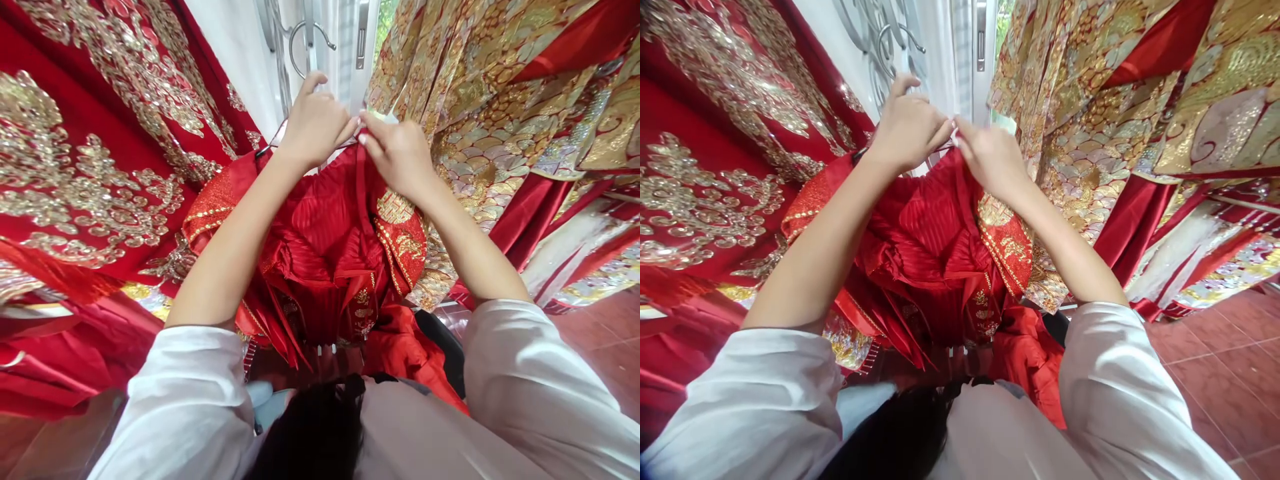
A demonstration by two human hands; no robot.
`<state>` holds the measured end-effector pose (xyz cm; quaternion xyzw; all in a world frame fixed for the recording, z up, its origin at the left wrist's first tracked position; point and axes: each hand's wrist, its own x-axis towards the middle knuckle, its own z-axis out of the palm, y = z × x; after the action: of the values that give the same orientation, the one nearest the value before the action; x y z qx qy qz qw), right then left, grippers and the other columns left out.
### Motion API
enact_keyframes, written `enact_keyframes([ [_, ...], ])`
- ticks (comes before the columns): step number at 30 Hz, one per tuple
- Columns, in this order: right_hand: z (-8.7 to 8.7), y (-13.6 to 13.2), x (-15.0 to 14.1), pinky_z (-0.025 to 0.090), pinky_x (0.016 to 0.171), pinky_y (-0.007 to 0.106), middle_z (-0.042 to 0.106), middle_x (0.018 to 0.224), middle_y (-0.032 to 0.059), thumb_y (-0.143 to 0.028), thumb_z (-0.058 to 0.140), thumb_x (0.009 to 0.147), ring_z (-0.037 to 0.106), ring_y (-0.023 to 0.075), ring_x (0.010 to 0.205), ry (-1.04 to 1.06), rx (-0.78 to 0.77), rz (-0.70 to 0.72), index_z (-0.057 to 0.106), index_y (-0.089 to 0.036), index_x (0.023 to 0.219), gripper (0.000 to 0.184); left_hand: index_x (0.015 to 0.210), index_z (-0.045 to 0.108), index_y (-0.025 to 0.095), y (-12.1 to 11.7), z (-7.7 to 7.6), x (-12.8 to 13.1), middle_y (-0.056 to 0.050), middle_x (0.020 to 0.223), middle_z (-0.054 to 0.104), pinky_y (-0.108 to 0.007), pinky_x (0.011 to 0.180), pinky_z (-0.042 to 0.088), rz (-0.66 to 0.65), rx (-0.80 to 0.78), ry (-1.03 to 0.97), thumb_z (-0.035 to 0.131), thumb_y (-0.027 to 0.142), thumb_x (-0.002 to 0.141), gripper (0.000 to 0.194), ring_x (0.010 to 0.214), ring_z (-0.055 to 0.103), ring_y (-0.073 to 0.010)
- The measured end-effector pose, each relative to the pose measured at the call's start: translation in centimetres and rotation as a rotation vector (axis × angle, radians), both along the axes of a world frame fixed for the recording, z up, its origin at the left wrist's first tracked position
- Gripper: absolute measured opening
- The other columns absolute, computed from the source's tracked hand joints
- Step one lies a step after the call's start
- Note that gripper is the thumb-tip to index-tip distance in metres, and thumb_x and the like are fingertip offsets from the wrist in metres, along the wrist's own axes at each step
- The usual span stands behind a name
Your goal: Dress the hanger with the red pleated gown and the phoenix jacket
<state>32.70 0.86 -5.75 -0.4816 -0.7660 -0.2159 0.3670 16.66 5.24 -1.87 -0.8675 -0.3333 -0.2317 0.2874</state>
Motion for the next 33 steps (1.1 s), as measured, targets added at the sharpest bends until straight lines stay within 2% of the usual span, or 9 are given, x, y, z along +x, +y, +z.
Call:
enact_keyframes([
  [4, -3.0, -0.2, 0.2, 0.044, 0.076, 0.033, 0.063, 0.088, 0.0101, -0.04, 0.045, 0.092, 0.061, 0.0225, 0.083, -0.021, 0.009, -0.007, 0.053, -0.015, 0.124, 0.042, 0.1, 0.064, 0.027, -0.4, 0.9, -1.2, 0.001, 0.105, 0.067, -0.031, 0.115, 0.016, -0.202, -0.187, -0.061, 0.025, 0.032, 0.095, 0.04, 0.1, 0.054, -0.0156],
  [7, -3.0, -0.4, 0.6, 0.045, 0.076, 0.034, 0.065, 0.093, 0.0115, -0.037, 0.047, 0.091, 0.061, 0.0234, 0.085, -0.003, -0.024, -0.003, 0.054, -0.016, 0.126, 0.042, 0.116, 0.057, 0.027, -1.4, 1.5, -4.1, 0.004, 0.125, 0.059, -0.028, 0.109, 0.029, -0.336, -0.239, -0.237, 0.033, 0.032, 0.091, 0.036, 0.114, 0.05, -0.0147],
  [10, -1.1, 0.1, 0.7, 0.045, 0.074, 0.034, 0.065, 0.083, 0.0093, -0.037, 0.052, 0.088, 0.061, 0.0229, 0.081, 0.038, -0.092, 0.066, 0.063, -0.016, 0.109, 0.032, 0.116, 0.057, 0.024, -2.6, 0.9, -8.4, 0.001, 0.125, 0.059, -0.032, 0.106, 0.032, -0.178, -0.218, -0.368, 0.039, 0.038, 0.087, 0.037, 0.113, 0.05, -0.0204],
  [13, 1.1, 1.9, -0.2, 0.044, 0.071, 0.032, 0.06, 0.066, 0.0059, -0.037, 0.057, 0.085, 0.058, 0.0193, 0.071, 0.09, -0.176, 0.167, 0.066, -0.013, 0.084, 0.026, 0.121, 0.055, 0.023, -3.2, -0.7, -12.9, 0.001, 0.13, 0.057, -0.036, 0.105, 0.034, 0.018, -0.377, -0.33, 0.04, 0.051, 0.086, 0.047, 0.109, 0.05, -0.024],
  [17, 2.5, 4.6, -2.3, 0.042, 0.064, 0.029, 0.049, 0.051, 0.0022, -0.039, 0.06, 0.082, 0.052, 0.0157, 0.061, 0.144, -0.281, 0.266, 0.056, -0.015, 0.062, 0.032, 0.13, 0.05, 0.024, -3.0, -3.2, -16.4, 0.0, 0.127, 0.059, -0.035, 0.099, 0.041, 0.092, -0.552, -0.226, 0.037, 0.06, 0.086, 0.058, 0.107, 0.054, -0.0248],
  [21, 2.1, 6.1, -3.3, 0.039, 0.057, 0.028, 0.046, 0.048, 0.0017, -0.043, 0.057, 0.083, 0.049, 0.016, 0.057, 0.139, -0.296, 0.346, 0.047, -0.02, 0.058, 0.036, 0.128, 0.053, 0.023, -2.5, -4.9, -16.3, -0.007, 0.116, 0.064, -0.036, 0.095, 0.043, 0.201, -0.426, -0.303, 0.032, 0.058, 0.089, 0.057, 0.108, 0.057, -0.0267],
  [25, 1.9, 6.5, -3.2, 0.036, 0.056, 0.028, 0.046, 0.052, 0.0023, -0.041, 0.054, 0.083, 0.048, 0.016, 0.058, 0.066, -0.216, 0.264, 0.04, -0.021, 0.058, 0.034, 0.118, 0.059, 0.025, -1.8, -5.6, -14.4, -0.003, 0.105, 0.066, -0.036, 0.087, 0.045, 0.256, -0.311, -0.471, 0.021, 0.057, 0.092, 0.057, 0.098, 0.059, -0.0237],
  [30, 1.4, 6.2, -3.5, 0.036, 0.06, 0.029, 0.049, 0.06, 0.0043, -0.043, 0.051, 0.086, 0.049, 0.0173, 0.063, 0.091, -0.186, 0.135, 0.041, -0.021, 0.062, 0.034, 0.105, 0.062, 0.025, -0.5, -5.3, -11.9, 0.004, 0.092, 0.064, -0.036, 0.08, 0.041, 0.45, -0.124, -0.765, 0.004, 0.058, 0.094, 0.068, 0.09, 0.053, -0.0192],
  [33, 0.7, 6.1, -3.8, 0.038, 0.063, 0.028, 0.051, 0.064, 0.0045, -0.043, 0.048, 0.089, 0.05, 0.0177, 0.067, 0.113, -0.184, 0.147, 0.047, -0.02, 0.068, 0.031, 0.099, 0.062, 0.02, -0.8, -4.4, -12.1, 0.004, 0.09, 0.063, -0.036, 0.078, 0.039, 0.46, 0.011, -0.876, 0.002, 0.055, 0.095, 0.07, 0.085, 0.049, -0.0176],
])
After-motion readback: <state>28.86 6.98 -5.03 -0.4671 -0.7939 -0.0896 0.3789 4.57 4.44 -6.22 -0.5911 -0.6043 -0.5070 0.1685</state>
